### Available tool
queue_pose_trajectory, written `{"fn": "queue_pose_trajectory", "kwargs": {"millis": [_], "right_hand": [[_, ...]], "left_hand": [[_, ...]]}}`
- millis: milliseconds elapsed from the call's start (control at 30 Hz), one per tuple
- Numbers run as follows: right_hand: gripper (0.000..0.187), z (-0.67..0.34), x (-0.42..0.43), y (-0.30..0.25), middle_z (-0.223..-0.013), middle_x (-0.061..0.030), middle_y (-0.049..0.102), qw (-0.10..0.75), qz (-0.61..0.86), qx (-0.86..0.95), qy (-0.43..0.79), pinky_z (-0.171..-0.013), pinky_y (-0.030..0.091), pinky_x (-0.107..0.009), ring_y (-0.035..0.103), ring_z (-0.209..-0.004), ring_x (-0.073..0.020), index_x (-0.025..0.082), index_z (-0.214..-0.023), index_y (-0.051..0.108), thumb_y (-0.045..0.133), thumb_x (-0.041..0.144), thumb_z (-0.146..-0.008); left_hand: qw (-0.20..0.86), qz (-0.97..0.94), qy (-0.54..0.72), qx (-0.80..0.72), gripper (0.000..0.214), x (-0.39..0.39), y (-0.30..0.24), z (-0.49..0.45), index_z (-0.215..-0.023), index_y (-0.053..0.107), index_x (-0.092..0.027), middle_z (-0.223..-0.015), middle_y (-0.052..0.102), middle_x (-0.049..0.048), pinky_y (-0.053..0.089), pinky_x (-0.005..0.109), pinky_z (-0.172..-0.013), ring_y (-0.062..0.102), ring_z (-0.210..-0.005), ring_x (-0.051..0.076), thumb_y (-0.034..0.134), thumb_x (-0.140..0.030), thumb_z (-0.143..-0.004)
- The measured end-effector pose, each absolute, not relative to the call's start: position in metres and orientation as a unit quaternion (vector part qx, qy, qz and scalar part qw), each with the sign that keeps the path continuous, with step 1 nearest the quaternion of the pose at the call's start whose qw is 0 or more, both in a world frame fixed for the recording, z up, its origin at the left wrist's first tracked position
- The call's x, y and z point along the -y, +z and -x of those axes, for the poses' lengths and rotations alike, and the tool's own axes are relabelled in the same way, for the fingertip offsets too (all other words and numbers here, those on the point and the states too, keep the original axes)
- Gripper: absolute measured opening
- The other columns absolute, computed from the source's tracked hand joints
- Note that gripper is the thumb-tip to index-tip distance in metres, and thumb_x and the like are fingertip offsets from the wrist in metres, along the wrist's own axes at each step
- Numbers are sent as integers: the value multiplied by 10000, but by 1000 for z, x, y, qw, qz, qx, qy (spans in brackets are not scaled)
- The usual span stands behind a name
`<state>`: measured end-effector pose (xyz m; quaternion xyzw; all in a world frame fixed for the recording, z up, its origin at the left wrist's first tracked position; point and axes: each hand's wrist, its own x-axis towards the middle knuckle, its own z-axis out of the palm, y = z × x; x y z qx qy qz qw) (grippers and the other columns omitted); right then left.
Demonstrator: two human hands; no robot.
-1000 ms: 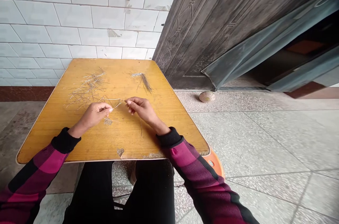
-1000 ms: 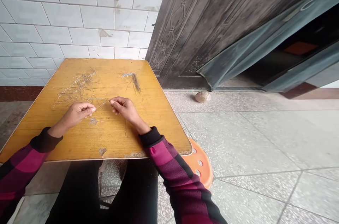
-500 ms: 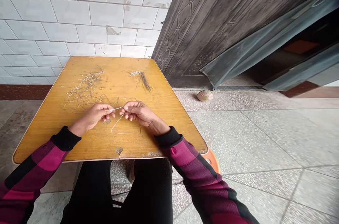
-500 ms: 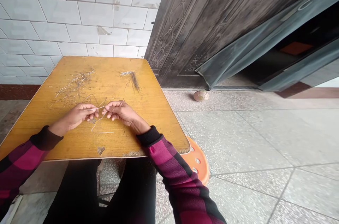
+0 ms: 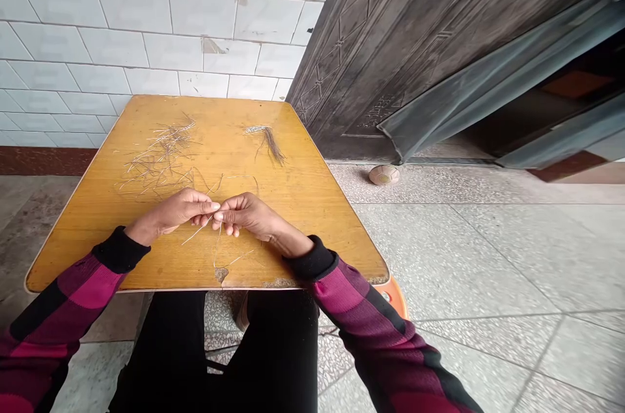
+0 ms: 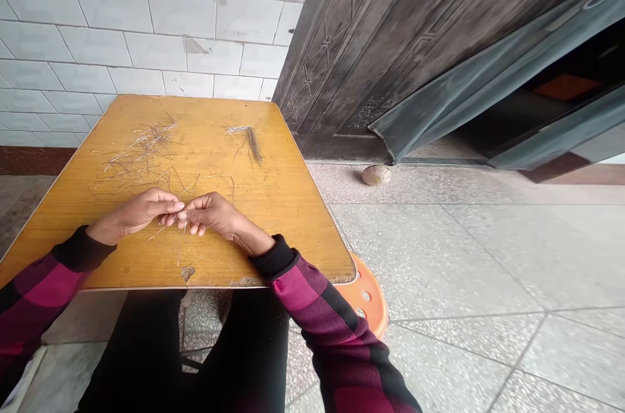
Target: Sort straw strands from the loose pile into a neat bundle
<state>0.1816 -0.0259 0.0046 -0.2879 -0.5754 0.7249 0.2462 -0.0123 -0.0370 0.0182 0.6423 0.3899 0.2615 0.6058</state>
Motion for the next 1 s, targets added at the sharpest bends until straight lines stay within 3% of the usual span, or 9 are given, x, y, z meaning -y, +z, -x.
{"fn": "queue_pose_trajectory", "kwargs": {"millis": [400, 567, 700, 1000], "right_hand": [[345, -176, 28, 2, -613, 6, 682, 327, 344, 532, 701, -373, 367, -135, 528, -430, -29, 124, -612, 666, 854, 409, -563], [364, -177, 29, 3, -647, -3, 692, 311, 347, 554, 690, -368, 369, -144, 534, -426, -35, 128, -634, 662, 835, 444, -580], [372, -176, 30, 2, -670, -12, 695, 322, 358, 581, 657, -378, 377, -149, 541, -441, -41, 132, -656, 660, 821, 462, -598], [368, -175, 29, 0, -591, 25, 603, 300, 350, 629, 626, -425, 365, -173, 492, -464, -47, 136, -684, 637, 777, 475, -651]], "left_hand": [[657, -565, 311, -390, 212, 39, 16, 13, -723, 649, -130, -688, 629, 30, 373, 207, -549, 499, -571, 79, 667, -337, -767], [686, -535, 298, -393, 210, 42, 20, 11, -700, 630, -125, -660, 605, 21, 338, 194, -499, 466, -533, 64, 687, -322, -747], [658, -549, 300, -419, 208, 42, 21, 11, -704, 628, -122, -682, 607, 27, 315, 185, -476, 462, -527, 56, 668, -320, -754], [608, -582, 318, -437, 208, 44, 21, 6, -583, 598, -121, -517, 515, -3, 255, 193, -428, 393, -445, 50, 592, -269, -730]]}}
